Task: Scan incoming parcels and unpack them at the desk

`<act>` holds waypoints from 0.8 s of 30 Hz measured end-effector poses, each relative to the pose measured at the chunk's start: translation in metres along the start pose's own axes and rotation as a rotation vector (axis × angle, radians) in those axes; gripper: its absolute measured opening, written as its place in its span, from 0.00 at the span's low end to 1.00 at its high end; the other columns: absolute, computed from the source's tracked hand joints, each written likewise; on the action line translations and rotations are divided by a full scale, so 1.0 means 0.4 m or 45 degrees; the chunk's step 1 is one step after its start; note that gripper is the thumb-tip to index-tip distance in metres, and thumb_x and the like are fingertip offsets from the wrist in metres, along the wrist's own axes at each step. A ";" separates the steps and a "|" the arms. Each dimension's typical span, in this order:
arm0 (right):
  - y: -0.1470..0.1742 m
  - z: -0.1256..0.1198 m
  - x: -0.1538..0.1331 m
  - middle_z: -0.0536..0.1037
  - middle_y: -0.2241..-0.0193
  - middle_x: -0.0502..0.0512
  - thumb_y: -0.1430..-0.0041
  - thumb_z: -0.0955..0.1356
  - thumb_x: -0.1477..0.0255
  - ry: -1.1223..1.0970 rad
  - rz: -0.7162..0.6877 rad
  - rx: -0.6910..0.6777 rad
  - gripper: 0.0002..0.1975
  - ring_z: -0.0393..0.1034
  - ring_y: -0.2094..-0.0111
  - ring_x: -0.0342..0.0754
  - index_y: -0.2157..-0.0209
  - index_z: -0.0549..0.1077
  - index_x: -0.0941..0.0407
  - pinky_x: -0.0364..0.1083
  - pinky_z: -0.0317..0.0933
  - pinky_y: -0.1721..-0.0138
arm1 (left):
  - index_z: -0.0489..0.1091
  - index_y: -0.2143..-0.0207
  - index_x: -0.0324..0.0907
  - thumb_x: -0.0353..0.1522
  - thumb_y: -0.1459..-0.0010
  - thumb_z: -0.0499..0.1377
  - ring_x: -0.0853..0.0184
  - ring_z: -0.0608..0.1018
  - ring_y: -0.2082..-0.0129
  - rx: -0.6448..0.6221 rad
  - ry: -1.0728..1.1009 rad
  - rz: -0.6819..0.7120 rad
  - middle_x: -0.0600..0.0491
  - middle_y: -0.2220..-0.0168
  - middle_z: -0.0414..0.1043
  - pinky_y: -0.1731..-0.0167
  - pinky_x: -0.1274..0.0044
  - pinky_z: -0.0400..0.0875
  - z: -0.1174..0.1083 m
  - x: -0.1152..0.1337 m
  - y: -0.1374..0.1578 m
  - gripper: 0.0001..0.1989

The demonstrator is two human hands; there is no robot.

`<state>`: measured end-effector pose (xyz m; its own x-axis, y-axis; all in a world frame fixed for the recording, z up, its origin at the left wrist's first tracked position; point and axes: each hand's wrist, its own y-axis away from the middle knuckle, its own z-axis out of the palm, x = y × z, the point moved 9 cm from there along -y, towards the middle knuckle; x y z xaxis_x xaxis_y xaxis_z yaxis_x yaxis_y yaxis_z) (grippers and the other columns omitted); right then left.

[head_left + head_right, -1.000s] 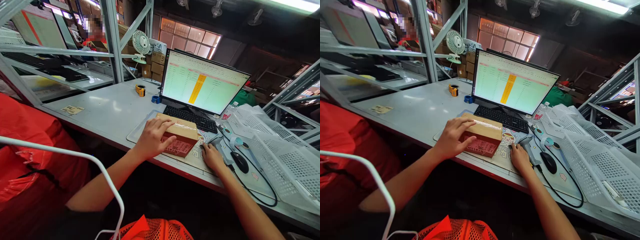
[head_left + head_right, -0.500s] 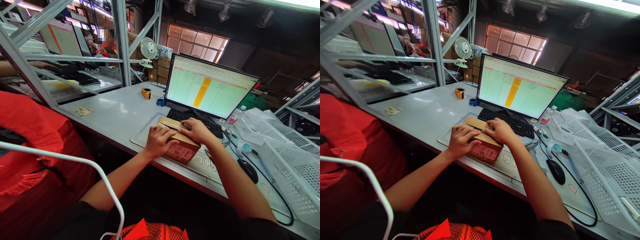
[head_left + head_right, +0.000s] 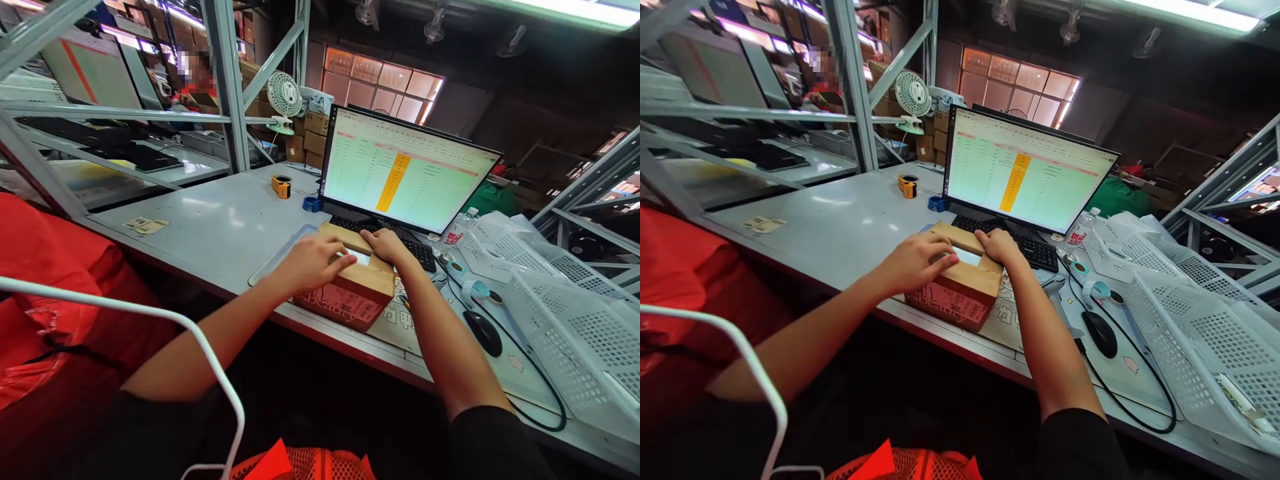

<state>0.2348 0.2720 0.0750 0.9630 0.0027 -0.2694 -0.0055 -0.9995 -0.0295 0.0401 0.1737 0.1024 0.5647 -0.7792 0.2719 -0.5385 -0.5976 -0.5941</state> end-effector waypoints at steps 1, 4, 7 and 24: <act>0.000 0.002 0.004 0.85 0.56 0.66 0.25 0.59 0.49 -0.006 0.002 0.001 0.32 0.78 0.59 0.55 0.59 0.85 0.60 0.46 0.61 0.62 | 0.81 0.62 0.44 0.46 0.27 0.52 0.56 0.79 0.58 -0.067 -0.003 -0.043 0.47 0.60 0.81 0.58 0.67 0.68 0.002 -0.010 -0.029 0.23; 0.005 0.002 0.008 0.85 0.59 0.65 0.26 0.60 0.49 -0.030 0.007 -0.004 0.32 0.78 0.60 0.55 0.62 0.84 0.59 0.46 0.61 0.63 | 0.81 0.66 0.45 0.44 0.29 0.51 0.58 0.77 0.67 -0.101 -0.024 -0.149 0.48 0.68 0.79 0.64 0.69 0.66 -0.031 -0.018 -0.080 0.22; 0.007 -0.003 0.006 0.85 0.59 0.67 0.26 0.61 0.49 -0.045 0.014 0.007 0.32 0.78 0.59 0.56 0.63 0.84 0.60 0.46 0.61 0.62 | 0.80 0.69 0.47 0.45 0.30 0.52 0.60 0.76 0.72 -0.104 -0.003 -0.033 0.50 0.74 0.75 0.65 0.70 0.66 -0.091 0.019 -0.062 0.22; 0.030 -0.038 0.038 0.84 0.60 0.65 0.28 0.61 0.49 -0.459 0.003 0.298 0.31 0.75 0.56 0.53 0.63 0.82 0.61 0.45 0.63 0.56 | 0.80 0.66 0.45 0.30 0.64 0.73 0.51 0.81 0.66 -0.728 -0.415 0.208 0.42 0.64 0.82 0.61 0.66 0.74 0.139 0.069 -0.175 0.17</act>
<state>0.2535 0.2597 0.0851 0.8075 0.0525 -0.5876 -0.1084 -0.9659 -0.2352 0.1280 0.2046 0.1095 0.5591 -0.8250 -0.0826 -0.8286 -0.5526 -0.0903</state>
